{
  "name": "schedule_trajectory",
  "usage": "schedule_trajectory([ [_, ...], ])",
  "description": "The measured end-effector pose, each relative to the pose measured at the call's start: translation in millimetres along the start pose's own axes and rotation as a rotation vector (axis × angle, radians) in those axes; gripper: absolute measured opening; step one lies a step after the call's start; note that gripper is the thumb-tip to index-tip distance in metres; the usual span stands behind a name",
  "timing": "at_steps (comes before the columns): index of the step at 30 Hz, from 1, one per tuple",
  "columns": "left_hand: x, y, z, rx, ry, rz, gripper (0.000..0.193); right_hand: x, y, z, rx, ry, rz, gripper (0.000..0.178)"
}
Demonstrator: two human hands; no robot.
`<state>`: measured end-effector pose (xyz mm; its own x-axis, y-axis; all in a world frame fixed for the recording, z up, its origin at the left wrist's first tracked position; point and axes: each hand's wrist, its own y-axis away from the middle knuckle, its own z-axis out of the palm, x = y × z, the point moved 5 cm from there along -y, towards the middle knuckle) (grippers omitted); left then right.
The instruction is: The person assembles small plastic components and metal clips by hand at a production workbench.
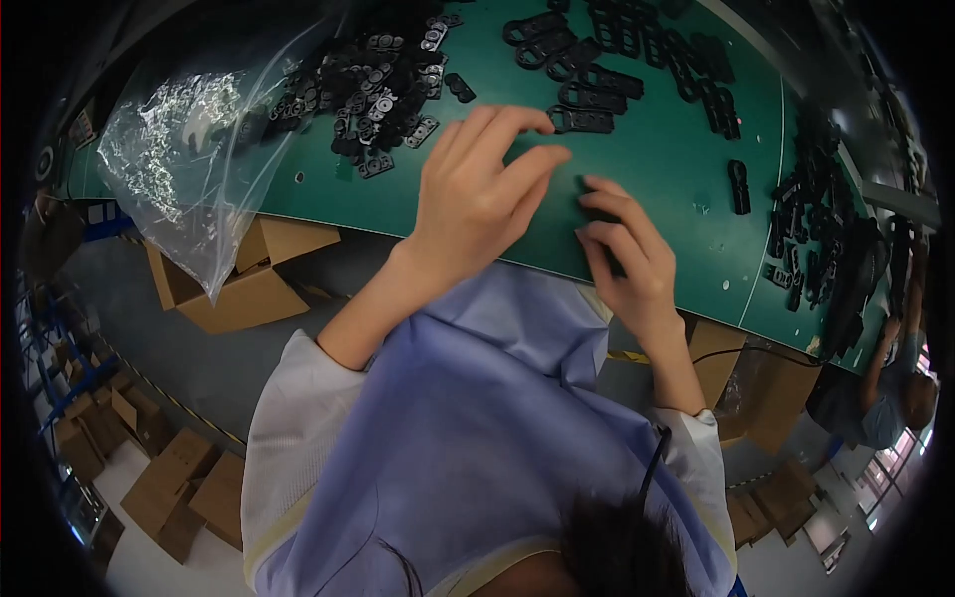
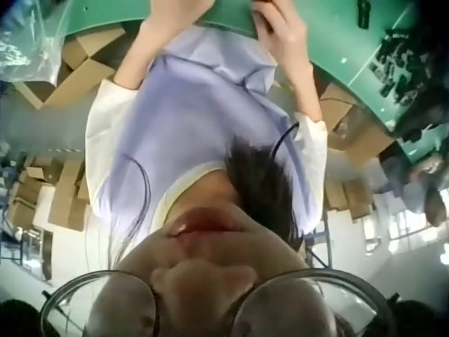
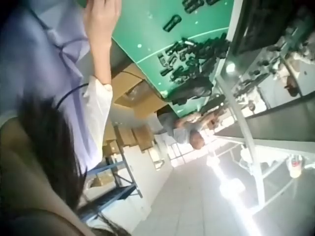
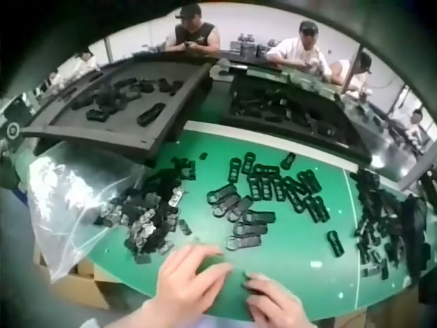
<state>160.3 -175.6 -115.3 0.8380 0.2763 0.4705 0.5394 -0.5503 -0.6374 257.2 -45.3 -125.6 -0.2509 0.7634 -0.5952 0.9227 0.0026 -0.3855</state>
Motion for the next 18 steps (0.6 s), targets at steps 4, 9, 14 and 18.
schedule_trajectory([
  [4,2,30,-21,0.060,0.100,-0.076,0.028,-5,-34,4,-0.140,-0.390,-0.010,0.018],
  [9,10,41,-14,0.024,0.041,-0.040,0.028,-9,-96,6,-0.236,-0.333,-0.109,0.020],
  [14,12,39,-5,-0.136,0.018,-0.051,0.029,-4,-131,46,-0.162,0.048,-0.124,0.016],
  [18,12,42,-5,-0.115,0.035,-0.100,0.028,-4,-129,58,-0.124,0.187,-0.220,0.018],
])
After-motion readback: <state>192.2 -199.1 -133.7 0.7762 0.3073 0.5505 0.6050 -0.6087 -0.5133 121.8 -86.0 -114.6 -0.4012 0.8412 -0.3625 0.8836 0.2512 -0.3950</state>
